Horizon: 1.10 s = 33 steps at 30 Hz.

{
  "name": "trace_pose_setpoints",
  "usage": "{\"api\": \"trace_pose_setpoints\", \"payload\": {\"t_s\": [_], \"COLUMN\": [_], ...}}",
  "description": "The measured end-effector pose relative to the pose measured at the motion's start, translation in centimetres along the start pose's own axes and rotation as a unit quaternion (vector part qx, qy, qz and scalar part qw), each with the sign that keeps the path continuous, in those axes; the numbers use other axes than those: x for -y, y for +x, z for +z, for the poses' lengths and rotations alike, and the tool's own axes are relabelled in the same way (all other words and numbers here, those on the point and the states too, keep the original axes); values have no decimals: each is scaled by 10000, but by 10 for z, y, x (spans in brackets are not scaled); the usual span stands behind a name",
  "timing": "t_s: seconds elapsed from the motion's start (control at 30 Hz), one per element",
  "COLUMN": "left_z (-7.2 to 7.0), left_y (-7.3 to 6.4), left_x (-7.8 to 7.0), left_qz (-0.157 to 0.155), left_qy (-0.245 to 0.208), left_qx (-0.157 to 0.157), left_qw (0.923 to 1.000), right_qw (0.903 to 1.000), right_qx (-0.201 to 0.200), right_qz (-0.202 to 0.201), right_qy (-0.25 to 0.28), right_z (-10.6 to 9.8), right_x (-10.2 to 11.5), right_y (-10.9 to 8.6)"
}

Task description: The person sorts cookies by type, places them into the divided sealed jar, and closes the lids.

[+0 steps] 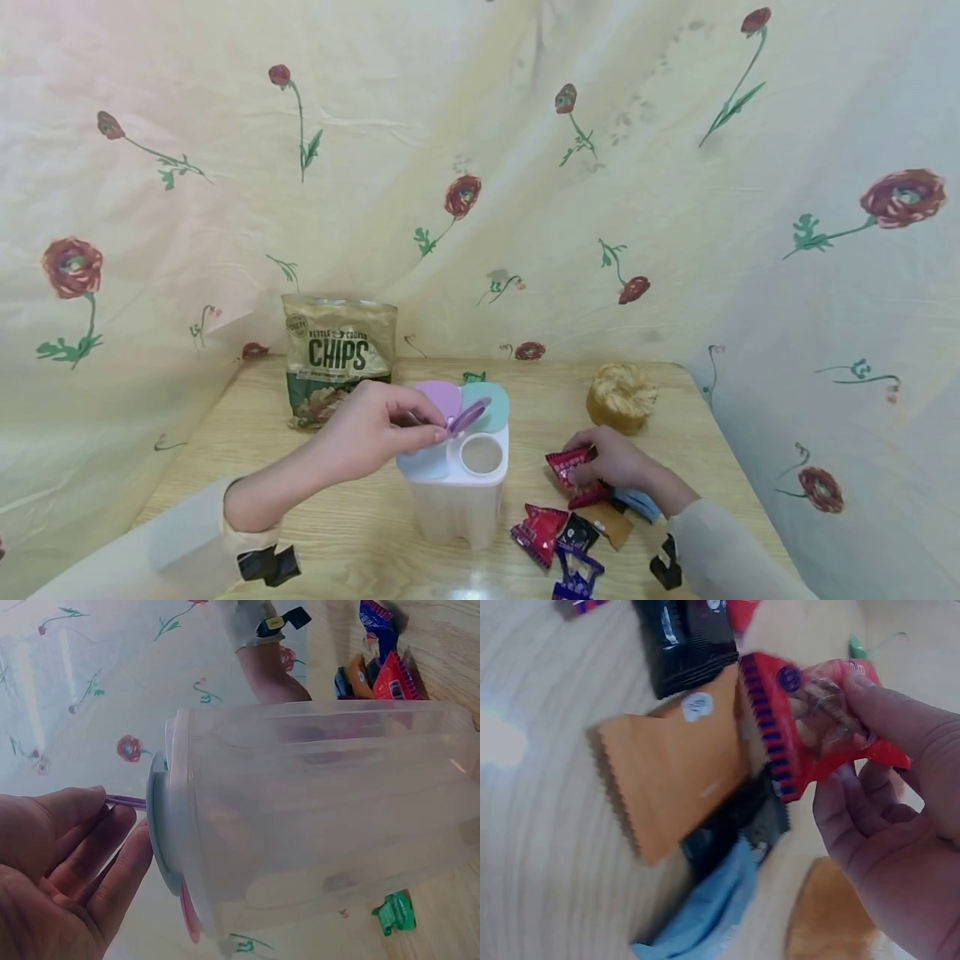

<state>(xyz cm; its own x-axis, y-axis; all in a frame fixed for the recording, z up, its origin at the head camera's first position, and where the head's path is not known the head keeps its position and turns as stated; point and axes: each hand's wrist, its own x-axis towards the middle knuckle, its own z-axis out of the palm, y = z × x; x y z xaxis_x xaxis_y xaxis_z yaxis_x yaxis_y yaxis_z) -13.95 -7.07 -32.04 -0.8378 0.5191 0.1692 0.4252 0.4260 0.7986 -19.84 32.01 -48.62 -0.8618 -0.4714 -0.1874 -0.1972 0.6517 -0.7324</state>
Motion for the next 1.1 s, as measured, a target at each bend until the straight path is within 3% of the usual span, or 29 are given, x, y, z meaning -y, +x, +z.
{"api": "trace_pose_setpoints", "payload": {"t_s": [0.17,0.37,0.5,0.67,0.9,1.1], "left_z": [0,0,0,0,1,0], "left_y": [0,1,1,1,0,0], "left_x": [-1,-1,-1,-3,-3,-1], "left_qz": [55,107,126,124,125,188], "left_qy": [64,107,211,319,362,405], "left_qx": [-11,27,30,14,-59,-45], "left_qw": [10000,9999,9997,9994,9992,9990], "right_qw": [9989,9954,9923,9887,9749,9655], "right_qx": [-396,-746,-822,-929,-1362,-1750], "right_qz": [-238,-506,-786,-1131,-1682,-1858], "right_qy": [-24,311,484,323,515,516], "right_z": [-14,-33,-40,-44,-51,-46], "right_x": [15,50,73,104,150,177], "right_y": [-7,-19,-23,-29,-47,-54]}}
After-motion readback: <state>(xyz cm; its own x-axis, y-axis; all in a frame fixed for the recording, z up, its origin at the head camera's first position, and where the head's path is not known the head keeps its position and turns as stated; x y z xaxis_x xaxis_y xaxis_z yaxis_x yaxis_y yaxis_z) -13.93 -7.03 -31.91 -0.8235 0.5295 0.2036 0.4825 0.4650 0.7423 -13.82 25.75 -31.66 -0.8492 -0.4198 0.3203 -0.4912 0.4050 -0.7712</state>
